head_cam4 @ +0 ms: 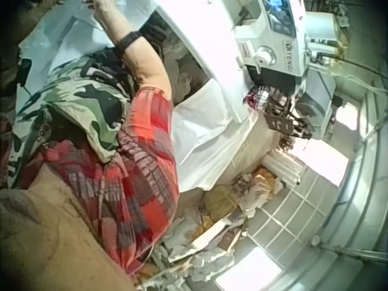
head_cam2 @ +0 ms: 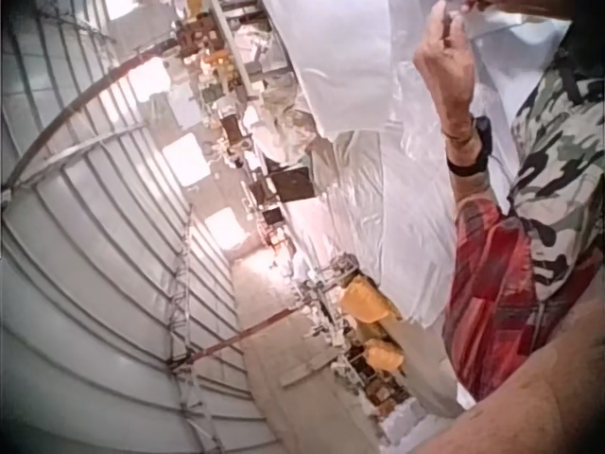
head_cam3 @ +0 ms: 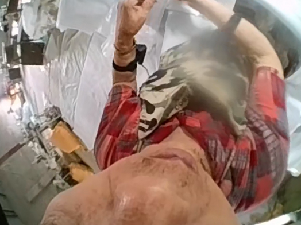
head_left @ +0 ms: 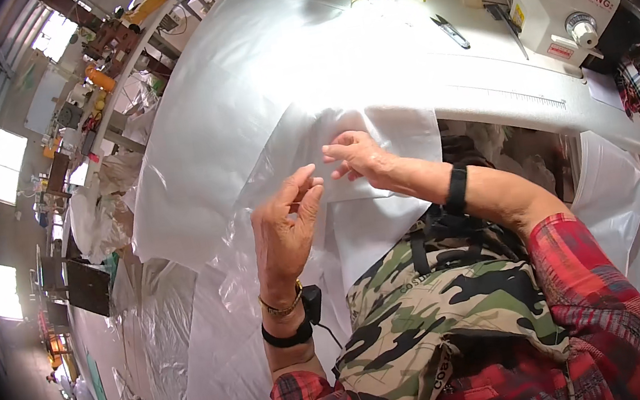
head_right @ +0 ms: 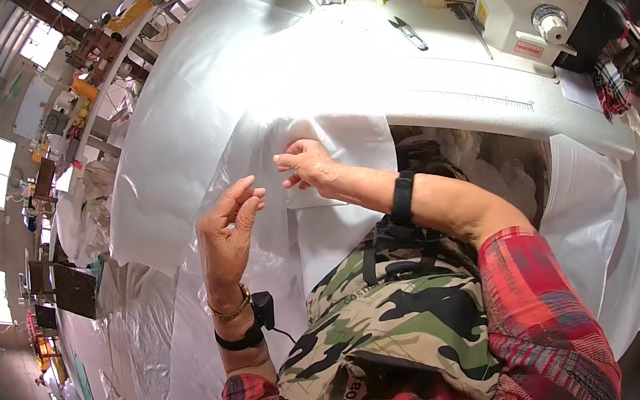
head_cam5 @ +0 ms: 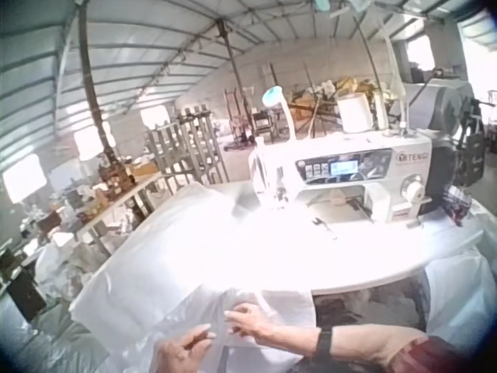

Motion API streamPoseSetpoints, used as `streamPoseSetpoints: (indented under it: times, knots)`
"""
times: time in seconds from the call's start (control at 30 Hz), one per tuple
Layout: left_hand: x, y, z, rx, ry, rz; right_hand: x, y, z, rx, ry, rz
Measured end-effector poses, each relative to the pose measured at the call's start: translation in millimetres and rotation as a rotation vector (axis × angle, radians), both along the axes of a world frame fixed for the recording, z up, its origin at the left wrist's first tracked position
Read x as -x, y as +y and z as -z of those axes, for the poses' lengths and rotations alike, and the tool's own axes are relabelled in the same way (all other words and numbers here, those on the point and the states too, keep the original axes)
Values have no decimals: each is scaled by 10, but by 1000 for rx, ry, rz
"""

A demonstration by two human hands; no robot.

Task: Sewing large white plastic sheets together using an industrial sewing machine.

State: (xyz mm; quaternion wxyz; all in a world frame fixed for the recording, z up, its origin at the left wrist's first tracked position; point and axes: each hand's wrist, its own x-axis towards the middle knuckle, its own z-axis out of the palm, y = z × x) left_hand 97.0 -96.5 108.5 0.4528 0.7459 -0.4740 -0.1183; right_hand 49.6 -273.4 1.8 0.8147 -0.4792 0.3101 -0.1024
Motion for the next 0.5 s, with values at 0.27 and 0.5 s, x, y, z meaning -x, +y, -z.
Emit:
streamPoseSetpoints:
  times: [0.27,0.5]
  knots:
    - [-275,194,23,103,-56,-127,457,62,-422,244,-284,-158]
    - [-128,44,142,-73,-157,-118,204,136,-37,80,47,11]
